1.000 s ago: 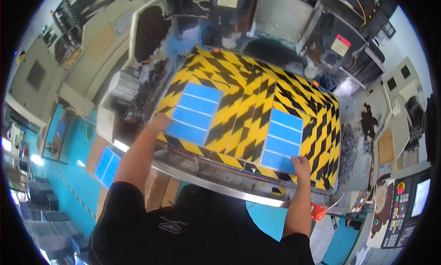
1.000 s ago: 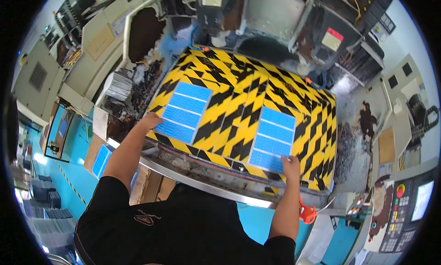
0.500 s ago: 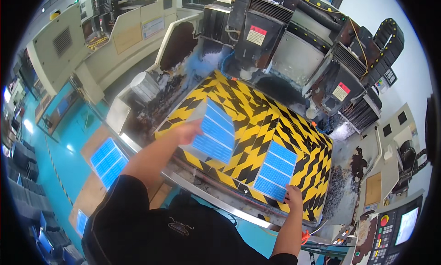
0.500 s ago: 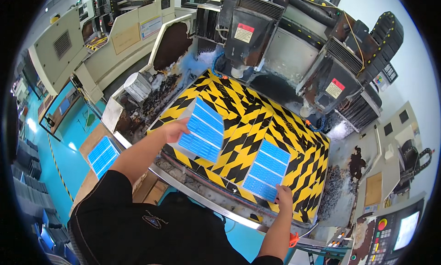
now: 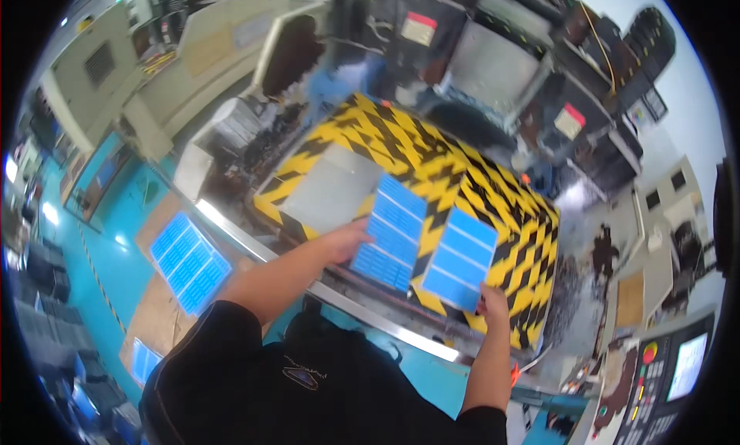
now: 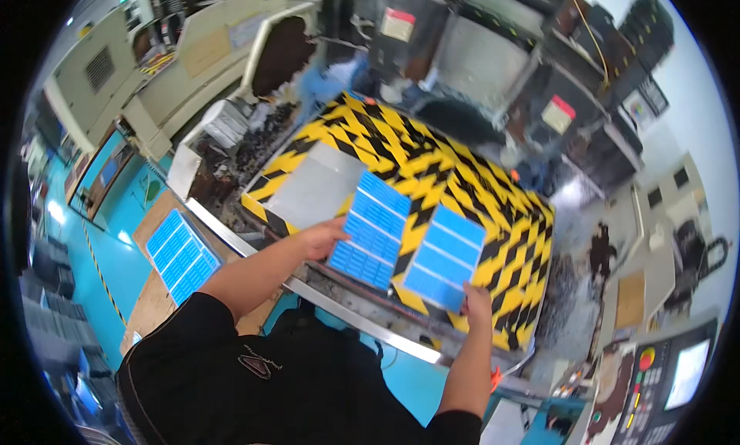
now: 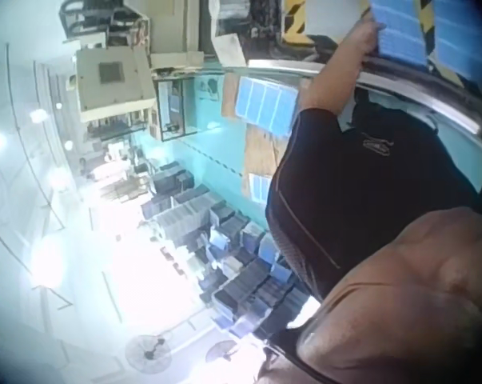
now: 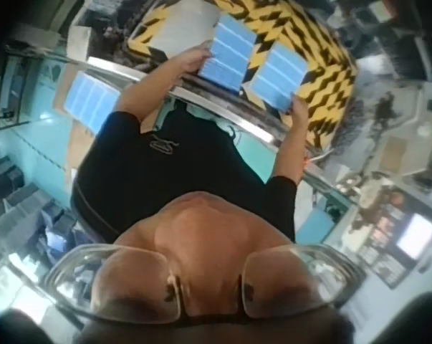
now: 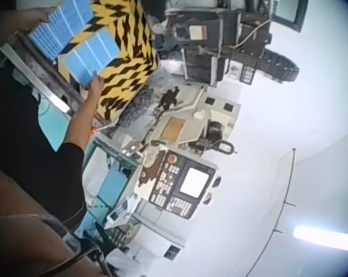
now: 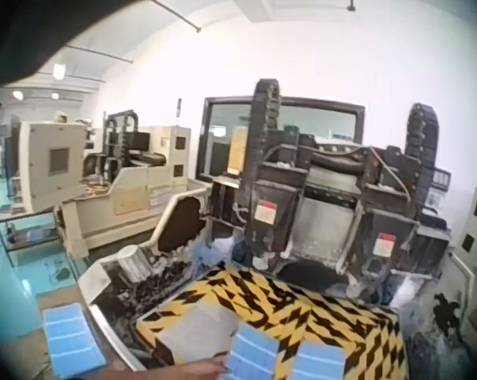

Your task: Inspecting, cleaning with an air nozzle, measuring with calipers, and processing electronic component sheets on a factory floor.

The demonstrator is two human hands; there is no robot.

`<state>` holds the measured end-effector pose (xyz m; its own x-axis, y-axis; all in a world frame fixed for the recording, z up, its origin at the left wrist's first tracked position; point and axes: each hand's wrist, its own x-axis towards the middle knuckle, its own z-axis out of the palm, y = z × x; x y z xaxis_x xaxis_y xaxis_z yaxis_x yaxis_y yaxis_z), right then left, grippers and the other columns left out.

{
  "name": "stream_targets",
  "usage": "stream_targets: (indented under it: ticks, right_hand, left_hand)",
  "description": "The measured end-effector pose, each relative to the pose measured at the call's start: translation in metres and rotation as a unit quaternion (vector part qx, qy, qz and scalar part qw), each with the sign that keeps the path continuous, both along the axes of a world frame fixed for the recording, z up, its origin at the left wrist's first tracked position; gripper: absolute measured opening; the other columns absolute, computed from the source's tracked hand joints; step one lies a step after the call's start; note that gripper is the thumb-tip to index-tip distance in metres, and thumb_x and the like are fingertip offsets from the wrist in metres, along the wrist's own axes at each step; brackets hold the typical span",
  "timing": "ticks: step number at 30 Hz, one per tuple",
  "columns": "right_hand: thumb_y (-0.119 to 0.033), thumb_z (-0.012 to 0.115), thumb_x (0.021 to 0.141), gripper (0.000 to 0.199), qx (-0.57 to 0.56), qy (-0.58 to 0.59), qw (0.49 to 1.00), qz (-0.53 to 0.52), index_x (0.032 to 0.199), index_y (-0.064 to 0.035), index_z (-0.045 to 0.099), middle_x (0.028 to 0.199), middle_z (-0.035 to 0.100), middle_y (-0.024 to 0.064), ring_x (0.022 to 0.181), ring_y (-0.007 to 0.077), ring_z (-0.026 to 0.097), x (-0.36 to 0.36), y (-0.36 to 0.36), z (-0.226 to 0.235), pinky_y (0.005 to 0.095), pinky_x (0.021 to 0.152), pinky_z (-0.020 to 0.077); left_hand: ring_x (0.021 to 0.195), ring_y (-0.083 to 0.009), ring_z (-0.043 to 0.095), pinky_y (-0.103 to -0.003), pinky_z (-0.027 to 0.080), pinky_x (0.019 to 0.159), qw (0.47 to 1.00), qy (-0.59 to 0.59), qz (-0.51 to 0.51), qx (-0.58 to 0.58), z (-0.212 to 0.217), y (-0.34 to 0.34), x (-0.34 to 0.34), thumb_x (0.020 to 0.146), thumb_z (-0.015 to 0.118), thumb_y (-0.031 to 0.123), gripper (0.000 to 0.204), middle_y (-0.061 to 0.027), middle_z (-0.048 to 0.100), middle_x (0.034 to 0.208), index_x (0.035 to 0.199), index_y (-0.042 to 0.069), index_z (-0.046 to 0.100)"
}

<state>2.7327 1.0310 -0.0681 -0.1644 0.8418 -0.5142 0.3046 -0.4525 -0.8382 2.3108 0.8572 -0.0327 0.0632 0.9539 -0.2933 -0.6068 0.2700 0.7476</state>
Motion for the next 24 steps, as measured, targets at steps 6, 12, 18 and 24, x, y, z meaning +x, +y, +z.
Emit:
stream_targets:
  ticks: [6, 12, 18, 24]
  right_hand:
    - [-0.031, 0.066, 0.089, 0.038, 0.081, -0.036, 0.995, 0.034, 0.061, -0.0088, 0.053, 0.051, 0.045, 0.0015, 0.041, 0.0148, 0.040, -0.007, 0.011, -0.009, 0.0325, 0.040, 0.0291]
    - [-0.028, 0.068, 0.090, 0.023, -0.022, -0.022, 0.999, -0.020, 0.089, -0.0060, 0.064, 0.071, 0.052, -0.0009, 0.060, 0.0099, 0.047, -0.015, 0.005, 0.018, 0.0266, 0.051, 0.0349]
    - [-0.026, 0.070, 0.087, 0.032, 0.012, 0.018, 0.997, -0.080, 0.094, 0.0049, 0.064, 0.066, 0.056, 0.0047, 0.052, 0.0134, 0.048, 0.004, 0.007, -0.010, 0.0297, 0.046, 0.0344]
    - [-0.020, 0.062, 0.090, 0.024, 0.080, -0.019, 0.996, -0.020, 0.094, 0.0033, 0.067, 0.065, 0.058, 0.0051, 0.050, 0.0139, 0.051, -0.002, 0.001, -0.005, 0.0302, 0.044, 0.0376]
  left_hand:
    - [0.123, -0.0285, 0.052, -0.044, 0.043, 0.105, 1.000, 0.014, 0.024, -0.004, 0.002, 0.002, 0.004, 0.088, 0.051, -0.002, 0.057, -0.0139, 0.053, 0.134, 0.143, 0.006, 0.038]
    - [0.121, -0.0305, 0.054, -0.045, 0.045, 0.103, 0.998, 0.036, 0.035, -0.042, 0.008, 0.011, 0.015, 0.091, 0.049, -0.001, 0.053, -0.0153, 0.054, 0.132, 0.143, 0.005, 0.037]
    - [0.118, -0.0312, 0.056, -0.047, 0.046, 0.101, 0.997, 0.054, 0.032, -0.051, 0.014, 0.018, 0.024, 0.092, 0.049, 0.000, 0.051, -0.0157, 0.056, 0.129, 0.141, 0.004, 0.039]
    - [0.117, -0.0302, 0.056, -0.045, 0.046, 0.101, 0.995, 0.059, 0.054, -0.053, 0.016, 0.018, 0.023, 0.094, 0.051, 0.004, 0.046, -0.0152, 0.057, 0.128, 0.139, 0.003, 0.041]
